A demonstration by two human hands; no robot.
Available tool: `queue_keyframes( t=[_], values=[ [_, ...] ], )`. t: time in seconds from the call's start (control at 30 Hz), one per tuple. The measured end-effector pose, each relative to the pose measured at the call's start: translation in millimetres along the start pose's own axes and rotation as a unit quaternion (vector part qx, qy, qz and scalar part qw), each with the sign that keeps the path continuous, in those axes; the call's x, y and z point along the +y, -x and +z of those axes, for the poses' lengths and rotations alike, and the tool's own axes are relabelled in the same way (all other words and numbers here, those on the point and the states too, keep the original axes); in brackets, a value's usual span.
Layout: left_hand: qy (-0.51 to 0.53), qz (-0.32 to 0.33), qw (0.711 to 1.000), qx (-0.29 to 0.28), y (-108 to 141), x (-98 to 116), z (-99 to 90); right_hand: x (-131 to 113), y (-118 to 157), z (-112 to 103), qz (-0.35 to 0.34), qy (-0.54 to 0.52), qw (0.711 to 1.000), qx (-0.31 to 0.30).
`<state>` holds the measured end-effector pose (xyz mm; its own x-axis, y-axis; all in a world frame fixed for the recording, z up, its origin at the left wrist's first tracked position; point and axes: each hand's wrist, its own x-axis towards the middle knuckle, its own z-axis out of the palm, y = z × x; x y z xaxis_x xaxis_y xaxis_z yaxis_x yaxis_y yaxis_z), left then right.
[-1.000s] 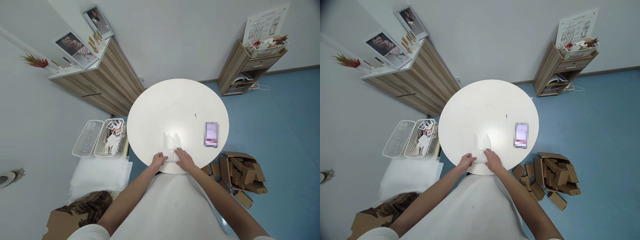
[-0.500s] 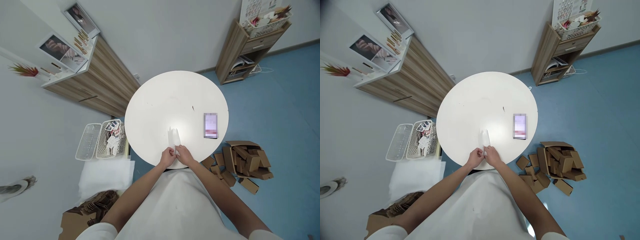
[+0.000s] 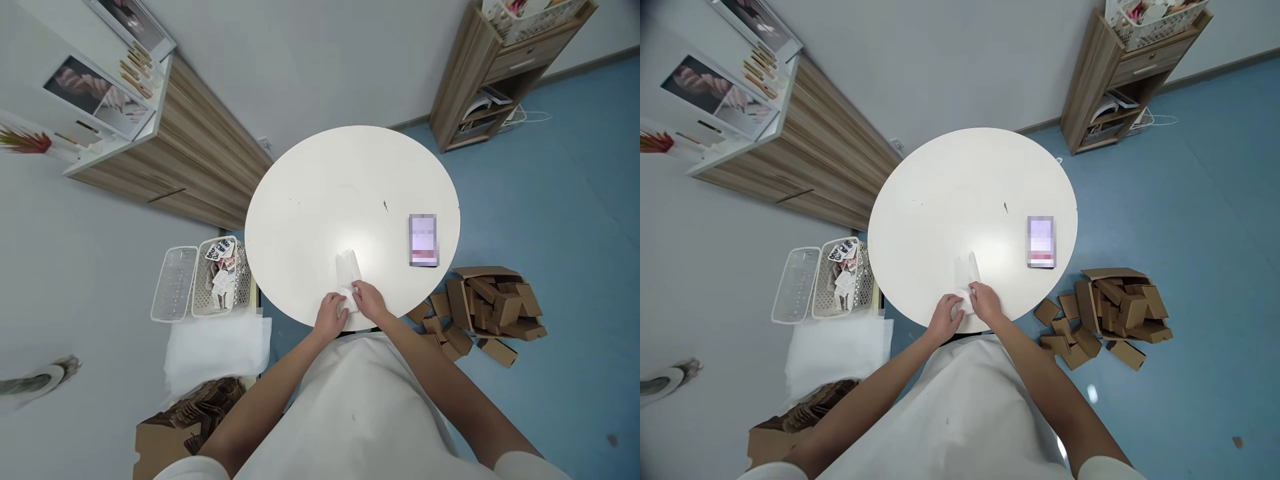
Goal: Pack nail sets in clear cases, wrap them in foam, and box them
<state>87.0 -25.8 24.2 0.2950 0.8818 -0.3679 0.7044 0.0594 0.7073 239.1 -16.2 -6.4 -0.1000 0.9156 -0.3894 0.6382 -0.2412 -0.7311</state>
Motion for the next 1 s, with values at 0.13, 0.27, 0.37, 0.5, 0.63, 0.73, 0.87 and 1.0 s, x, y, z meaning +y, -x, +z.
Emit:
queue_keyframes(
  t=[0.13, 0.27, 0.37, 0.5, 0.63, 0.73, 0.87, 1.0],
  values=[
    [-0.032, 0.044, 0.998, -0.023, -9.9, 2.7, -2.3, 3.8, -0.1, -0.4, -0.009, 0.007, 1.000, -0.010],
    [-0.089, 0.070, 0.992, -0.046, -16.6, 3.7, 6.4, 10.8, 12.6, -4.9, -0.034, -0.001, 0.999, 0.004],
    [-0.121, 0.073, 0.988, -0.055, -16.7, 1.8, 8.7, 14.1, 25.9, -11.3, -0.097, 0.065, 0.993, 0.016],
    [-0.118, 0.081, 0.988, -0.062, -18.9, 1.0, 3.1, 12.4, 30.1, -11.3, -0.171, 0.198, 0.964, -0.055],
    [-0.064, 0.063, 0.993, -0.070, -27.5, 2.4, -3.8, 5.9, 19.9, -4.1, -0.150, 0.251, 0.954, -0.063],
    [-0.029, 0.057, 0.996, -0.064, -32.9, 1.9, -6.0, -1.6, 14.0, -7.7, -0.137, 0.257, 0.954, -0.067],
    [0.029, 0.041, 0.998, -0.049, -29.4, 0.7, -4.1, -10.1, 16.4, -23.3, -0.130, 0.269, 0.946, -0.123],
    [0.102, 0.021, 0.993, -0.061, -21.2, 0.7, 0.2, -10.9, 20.7, -33.8, -0.123, 0.276, 0.942, -0.148]
  ],
)
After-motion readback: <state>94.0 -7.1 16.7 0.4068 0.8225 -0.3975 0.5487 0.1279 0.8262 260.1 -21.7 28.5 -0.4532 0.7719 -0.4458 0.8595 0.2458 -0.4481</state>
